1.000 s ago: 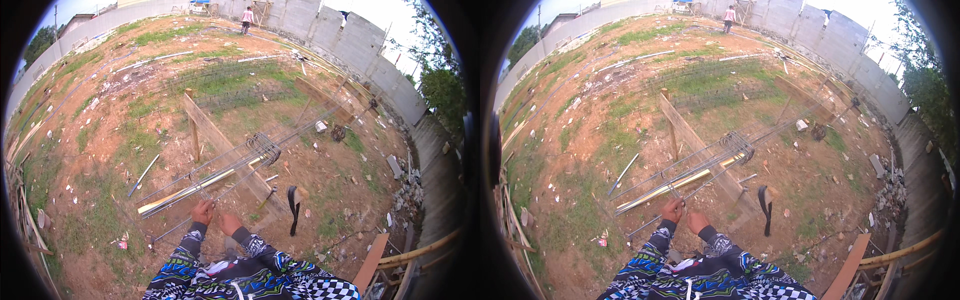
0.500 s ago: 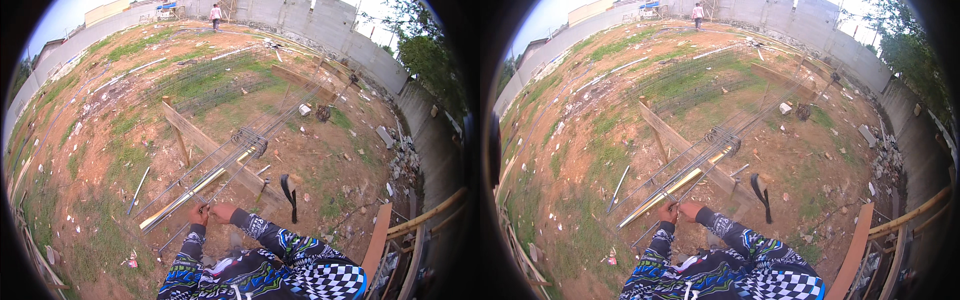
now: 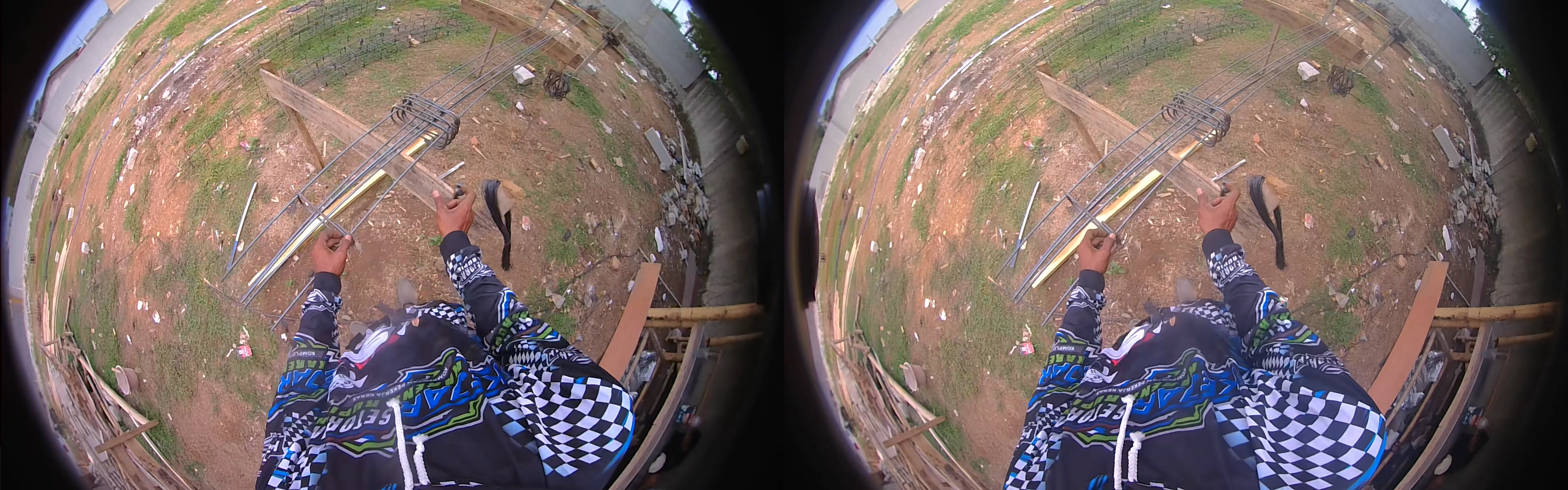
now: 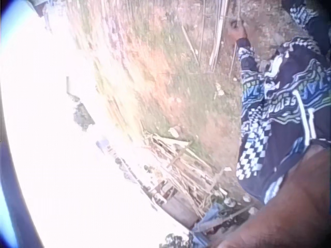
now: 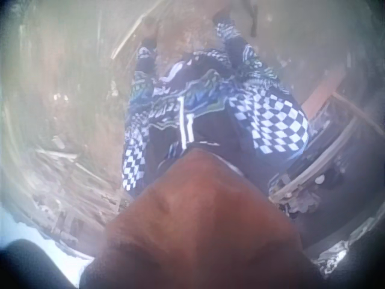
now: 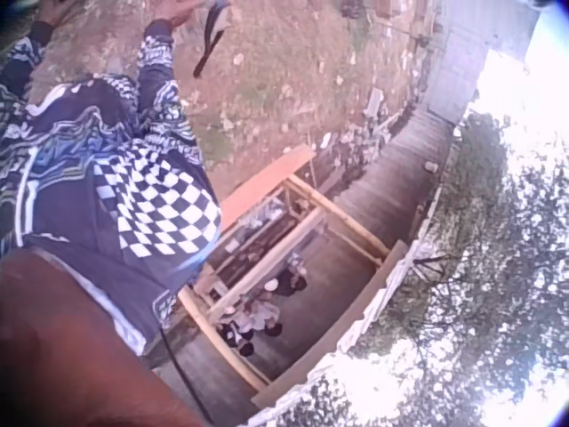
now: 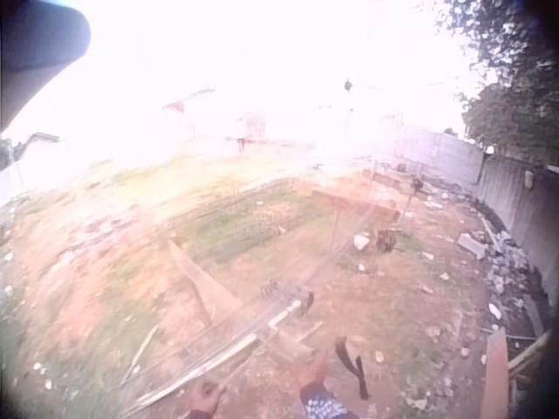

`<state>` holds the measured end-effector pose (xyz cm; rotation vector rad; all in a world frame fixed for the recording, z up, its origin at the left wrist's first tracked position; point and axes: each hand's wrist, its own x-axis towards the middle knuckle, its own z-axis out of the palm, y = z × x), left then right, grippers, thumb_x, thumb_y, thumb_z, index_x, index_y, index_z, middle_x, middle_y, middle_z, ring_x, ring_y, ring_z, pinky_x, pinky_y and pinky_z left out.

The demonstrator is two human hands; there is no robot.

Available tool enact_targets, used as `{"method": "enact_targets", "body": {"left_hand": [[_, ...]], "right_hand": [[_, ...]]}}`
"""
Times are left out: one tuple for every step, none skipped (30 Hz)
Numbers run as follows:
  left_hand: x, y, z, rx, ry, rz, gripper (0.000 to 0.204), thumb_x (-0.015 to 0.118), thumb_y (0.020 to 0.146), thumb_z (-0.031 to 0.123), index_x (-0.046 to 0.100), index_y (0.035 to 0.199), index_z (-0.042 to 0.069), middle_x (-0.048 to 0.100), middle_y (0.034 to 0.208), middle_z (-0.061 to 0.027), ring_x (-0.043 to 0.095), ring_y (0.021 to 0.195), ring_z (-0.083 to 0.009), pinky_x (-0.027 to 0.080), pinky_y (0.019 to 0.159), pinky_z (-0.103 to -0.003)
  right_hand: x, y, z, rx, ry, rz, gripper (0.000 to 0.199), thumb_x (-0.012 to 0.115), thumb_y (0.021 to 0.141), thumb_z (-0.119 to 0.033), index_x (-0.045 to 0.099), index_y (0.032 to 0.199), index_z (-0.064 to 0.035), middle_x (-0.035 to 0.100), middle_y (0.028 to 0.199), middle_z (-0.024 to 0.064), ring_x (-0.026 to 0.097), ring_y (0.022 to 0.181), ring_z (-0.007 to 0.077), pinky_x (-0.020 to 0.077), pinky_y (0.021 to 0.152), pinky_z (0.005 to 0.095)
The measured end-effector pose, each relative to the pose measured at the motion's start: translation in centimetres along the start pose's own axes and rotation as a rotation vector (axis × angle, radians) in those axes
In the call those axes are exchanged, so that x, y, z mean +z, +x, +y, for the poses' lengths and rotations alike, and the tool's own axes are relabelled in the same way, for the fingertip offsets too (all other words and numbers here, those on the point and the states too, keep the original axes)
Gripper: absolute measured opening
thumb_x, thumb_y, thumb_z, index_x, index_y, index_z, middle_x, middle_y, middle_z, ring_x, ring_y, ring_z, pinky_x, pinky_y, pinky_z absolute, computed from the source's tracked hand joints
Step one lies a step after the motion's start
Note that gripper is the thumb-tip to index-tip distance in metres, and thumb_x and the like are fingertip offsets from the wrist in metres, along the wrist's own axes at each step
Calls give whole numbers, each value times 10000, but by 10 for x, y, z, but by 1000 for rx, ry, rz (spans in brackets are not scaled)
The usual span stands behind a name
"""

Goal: The person uses pliers to cut and tie metal rods together with wire, forming a rebar cage structure. They repeatedly measure, cut, and twist wire to secure the rods, while another person assists by holding the rods in place.

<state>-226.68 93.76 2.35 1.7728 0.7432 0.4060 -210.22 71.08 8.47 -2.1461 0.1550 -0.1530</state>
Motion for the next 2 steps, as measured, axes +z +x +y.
{"method": "enact_targets", "body": {"left_hand": [[-11, 4, -5, -109, -51, -70, 417, 724, 818, 310, 590, 1085, 18, 716, 836, -137, 693, 762, -265, 521, 692, -342], [-12, 5, 8, -188, -35, -84, 469, 721, 823, 328, 569, 1153, 30, 717, 890, -138, 693, 778, -258, 515, 719, -331]], "right_hand": [[0, 7, -2, 66, -19, 40, 704, 781, 741, -361, 449, 1284, -60, 643, 790, 115, 638, 739, 310, 469, 691, 456], [7, 1, -2, 66, -16, 19, 704, 781, 741, -361, 449, 1284, -60, 643, 790, 115, 638, 739, 310, 469, 691, 456]]}}
